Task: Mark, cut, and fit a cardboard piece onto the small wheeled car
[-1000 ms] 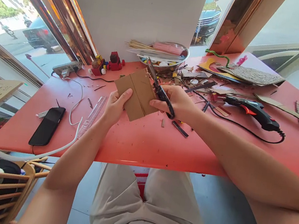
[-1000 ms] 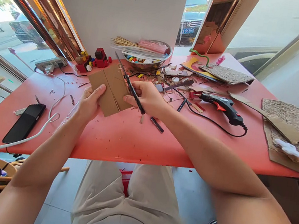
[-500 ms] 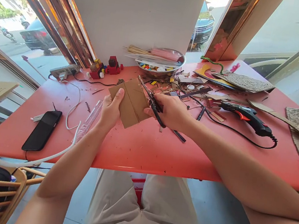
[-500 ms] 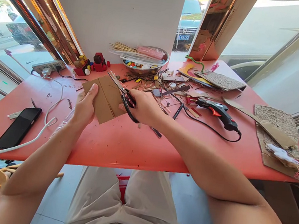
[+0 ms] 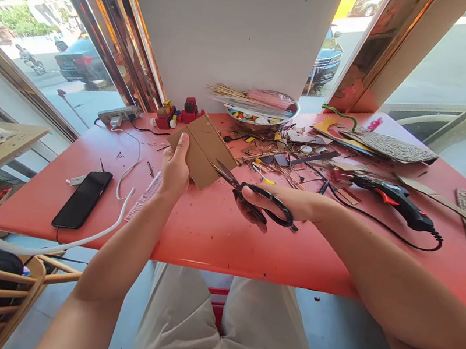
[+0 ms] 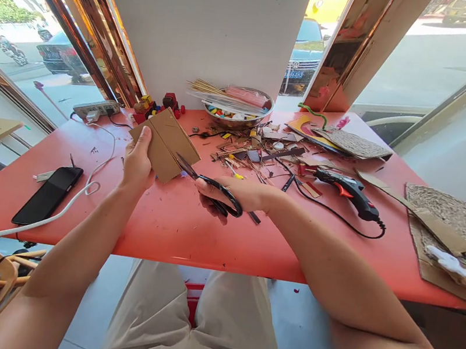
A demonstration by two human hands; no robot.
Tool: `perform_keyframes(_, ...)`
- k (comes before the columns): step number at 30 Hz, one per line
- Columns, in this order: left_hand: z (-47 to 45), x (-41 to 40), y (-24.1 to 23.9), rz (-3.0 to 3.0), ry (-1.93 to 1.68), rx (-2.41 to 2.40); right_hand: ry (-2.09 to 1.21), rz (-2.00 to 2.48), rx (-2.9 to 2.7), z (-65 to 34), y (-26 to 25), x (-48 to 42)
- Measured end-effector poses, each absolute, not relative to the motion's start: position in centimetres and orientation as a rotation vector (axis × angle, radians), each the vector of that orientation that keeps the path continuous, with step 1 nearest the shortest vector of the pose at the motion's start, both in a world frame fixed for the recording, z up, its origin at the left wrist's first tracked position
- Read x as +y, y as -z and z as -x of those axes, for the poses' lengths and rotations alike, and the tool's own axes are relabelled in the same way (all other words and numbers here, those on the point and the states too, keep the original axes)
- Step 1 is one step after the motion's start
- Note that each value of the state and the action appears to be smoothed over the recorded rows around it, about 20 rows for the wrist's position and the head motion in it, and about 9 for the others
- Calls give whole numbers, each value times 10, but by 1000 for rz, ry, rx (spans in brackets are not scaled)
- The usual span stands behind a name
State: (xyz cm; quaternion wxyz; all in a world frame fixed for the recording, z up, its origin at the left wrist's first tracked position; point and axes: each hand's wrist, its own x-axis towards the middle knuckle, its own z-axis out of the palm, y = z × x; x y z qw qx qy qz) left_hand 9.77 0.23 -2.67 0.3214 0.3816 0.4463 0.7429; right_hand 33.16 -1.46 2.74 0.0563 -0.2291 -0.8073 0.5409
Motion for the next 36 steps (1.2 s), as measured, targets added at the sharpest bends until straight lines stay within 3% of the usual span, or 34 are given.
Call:
perform_keyframes(16,-106,-10,34,-1016,-1672,1120,-1681,773,-2094,-310,-1,-23)
perform_keyframes(36,-113,-13,25,-1073,-1729,1144,-1594,982,-2329,-322,-37,-31)
